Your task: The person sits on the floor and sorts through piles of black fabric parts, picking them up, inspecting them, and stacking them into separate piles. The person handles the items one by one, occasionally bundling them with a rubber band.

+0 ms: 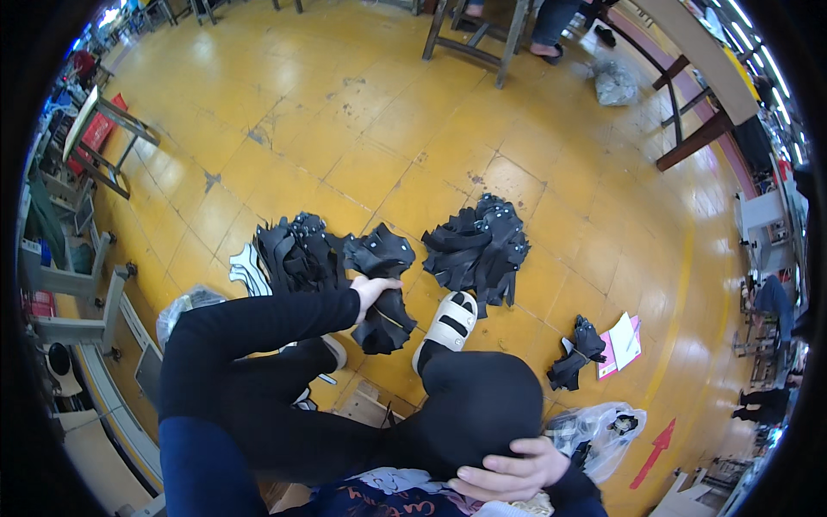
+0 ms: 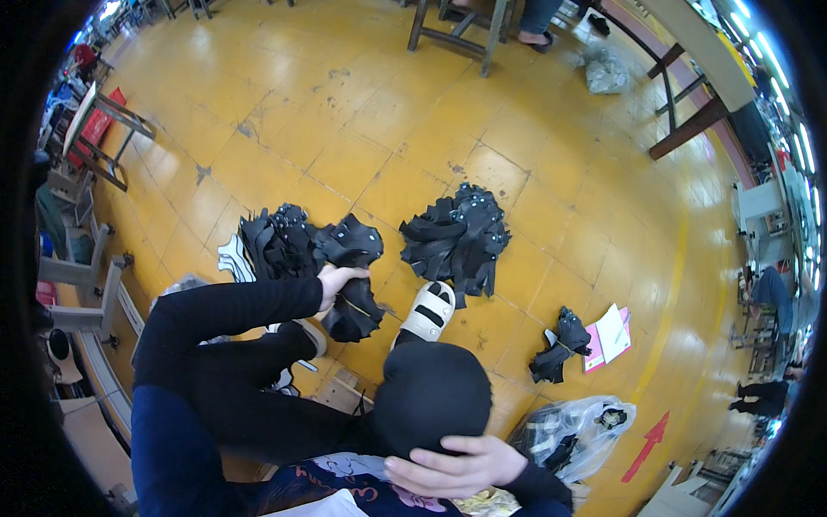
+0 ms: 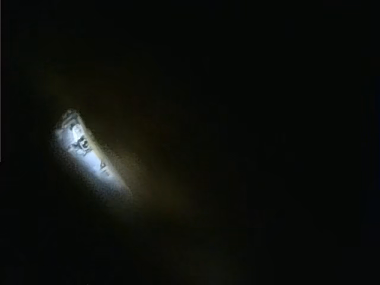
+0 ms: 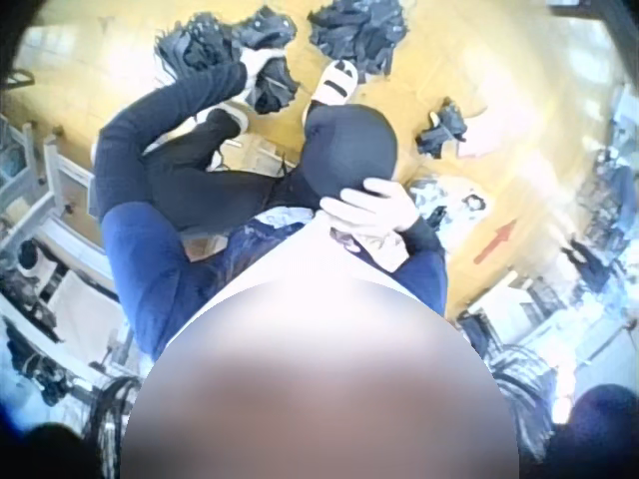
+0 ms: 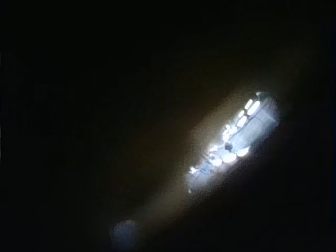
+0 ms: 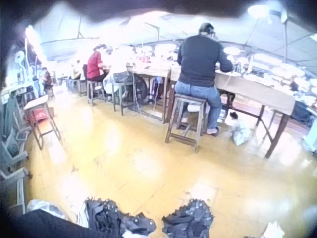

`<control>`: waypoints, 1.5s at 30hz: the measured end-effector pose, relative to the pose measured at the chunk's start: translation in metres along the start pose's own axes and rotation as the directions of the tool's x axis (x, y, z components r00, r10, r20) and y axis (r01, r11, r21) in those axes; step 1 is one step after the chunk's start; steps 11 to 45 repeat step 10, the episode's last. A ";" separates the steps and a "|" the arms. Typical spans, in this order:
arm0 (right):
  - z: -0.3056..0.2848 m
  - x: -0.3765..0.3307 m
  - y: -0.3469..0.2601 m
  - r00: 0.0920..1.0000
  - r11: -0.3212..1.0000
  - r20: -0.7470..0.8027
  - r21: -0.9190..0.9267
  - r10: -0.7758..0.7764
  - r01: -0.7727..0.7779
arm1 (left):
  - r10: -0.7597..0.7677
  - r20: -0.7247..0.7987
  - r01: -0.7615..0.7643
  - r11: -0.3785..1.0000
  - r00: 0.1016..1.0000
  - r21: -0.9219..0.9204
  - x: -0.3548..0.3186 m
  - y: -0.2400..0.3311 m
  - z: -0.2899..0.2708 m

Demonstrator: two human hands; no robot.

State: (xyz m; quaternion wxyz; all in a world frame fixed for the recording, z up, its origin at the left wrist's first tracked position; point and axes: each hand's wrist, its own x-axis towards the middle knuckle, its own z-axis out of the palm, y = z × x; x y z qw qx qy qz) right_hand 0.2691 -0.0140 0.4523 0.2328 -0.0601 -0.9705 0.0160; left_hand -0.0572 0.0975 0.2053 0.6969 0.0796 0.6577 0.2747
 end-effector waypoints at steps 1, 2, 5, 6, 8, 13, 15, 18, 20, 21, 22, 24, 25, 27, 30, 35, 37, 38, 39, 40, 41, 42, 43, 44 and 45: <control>-0.007 0.000 0.016 0.996 0.995 0.049 -0.055 -0.076 0.079 | -0.041 0.041 0.042 0.999 0.998 -0.028 0.028 -0.019 -0.001; -0.018 0.000 0.029 0.985 0.996 0.149 0.028 -0.085 0.082 | -0.060 0.059 0.061 0.998 0.996 -0.018 0.057 -0.038 0.000; -0.036 0.001 0.082 0.877 0.949 0.419 0.295 -0.235 0.113 | -0.089 0.056 0.090 0.996 0.994 -0.016 0.127 -0.104 0.002; -0.022 0.004 0.093 0.911 0.941 0.269 0.214 -0.314 0.261 | -0.083 -0.020 0.083 0.996 0.996 0.027 0.144 -0.124 0.004; 0.007 0.008 0.120 0.918 0.893 0.165 0.344 -0.361 0.290 | -0.199 -0.048 0.199 0.980 0.979 -0.010 0.158 -0.155 0.001; 0.039 0.012 0.151 0.917 0.823 0.103 0.488 -0.386 0.291 | -0.253 -0.142 0.283 0.923 0.957 0.261 0.151 -0.167 -0.003; 0.039 0.012 0.151 0.917 0.823 0.103 0.488 -0.386 0.291 | -0.253 -0.142 0.283 0.923 0.957 0.261 0.151 -0.167 -0.003; 0.039 0.012 0.151 0.917 0.823 0.103 0.488 -0.386 0.291 | -0.253 -0.142 0.283 0.923 0.957 0.261 0.151 -0.167 -0.003; 0.039 0.012 0.151 0.917 0.823 0.103 0.488 -0.386 0.291 | -0.253 -0.142 0.283 0.923 0.957 0.261 0.151 -0.167 -0.003; 0.039 0.012 0.151 0.917 0.823 0.103 0.488 -0.386 0.291 | -0.253 -0.142 0.283 0.923 0.957 0.261 0.151 -0.167 -0.003; 0.039 0.012 0.151 0.917 0.823 0.103 0.488 -0.386 0.291 | -0.253 -0.142 0.283 0.923 0.957 0.261 0.151 -0.167 -0.003; 0.039 0.012 0.151 0.917 0.823 0.103 0.488 -0.386 0.291 | -0.253 -0.142 0.283 0.923 0.957 0.261 0.151 -0.167 -0.003; 0.039 0.012 0.151 0.917 0.823 0.103 0.488 -0.386 0.291 | -0.253 -0.142 0.283 0.923 0.957 0.261 0.151 -0.167 -0.003; 0.039 0.012 0.151 0.917 0.823 0.103 0.488 -0.386 0.291 | -0.253 -0.142 0.283 0.923 0.957 0.261 0.151 -0.167 -0.003; 0.039 0.012 0.151 0.917 0.823 0.103 0.488 -0.386 0.291 | -0.253 -0.142 0.283 0.923 0.957 0.261 0.151 -0.167 -0.003; 0.039 0.012 0.151 0.917 0.823 0.103 0.488 -0.386 0.291 | -0.253 -0.142 0.283 0.923 0.957 0.261 0.151 -0.167 -0.003; 0.039 0.012 0.151 0.917 0.823 0.103 0.488 -0.386 0.291 | -0.253 -0.142 0.283 0.923 0.957 0.261 0.151 -0.167 -0.003; 0.039 0.012 0.151 0.917 0.823 0.103 0.488 -0.386 0.291 | -0.253 -0.142 0.283 0.923 0.957 0.261 0.151 -0.167 -0.003; 0.039 0.012 0.151 0.917 0.823 0.103 0.488 -0.386 0.291 | -0.253 -0.142 0.283 0.923 0.957 0.261 0.151 -0.167 -0.003; 0.039 0.012 0.151 0.917 0.823 0.103 0.488 -0.386 0.291 | -0.253 -0.142 0.283 0.923 0.957 0.261 0.151 -0.167 -0.003; 0.039 0.012 0.151 0.917 0.823 0.103 0.488 -0.386 0.291 | -0.253 -0.142 0.283 0.923 0.957 0.261 0.151 -0.167 -0.003; 0.039 0.012 0.151 0.917 0.823 0.103 0.488 -0.386 0.291 | -0.253 -0.142 0.283 0.923 0.957 0.261 0.151 -0.167 -0.003; 0.039 0.012 0.151 0.917 0.823 0.103 0.488 -0.386 0.291 | -0.253 -0.142 0.283 0.923 0.957 0.261 0.151 -0.167 -0.003; 0.039 0.012 0.151 0.917 0.823 0.103 0.488 -0.386 0.291 | -0.253 -0.142 0.283 0.923 0.957 0.261 0.151 -0.167 -0.003; 0.039 0.012 0.151 0.917 0.823 0.103 0.488 -0.386 0.291 | -0.253 -0.142 0.283 0.923 0.957 0.261 0.151 -0.167 -0.003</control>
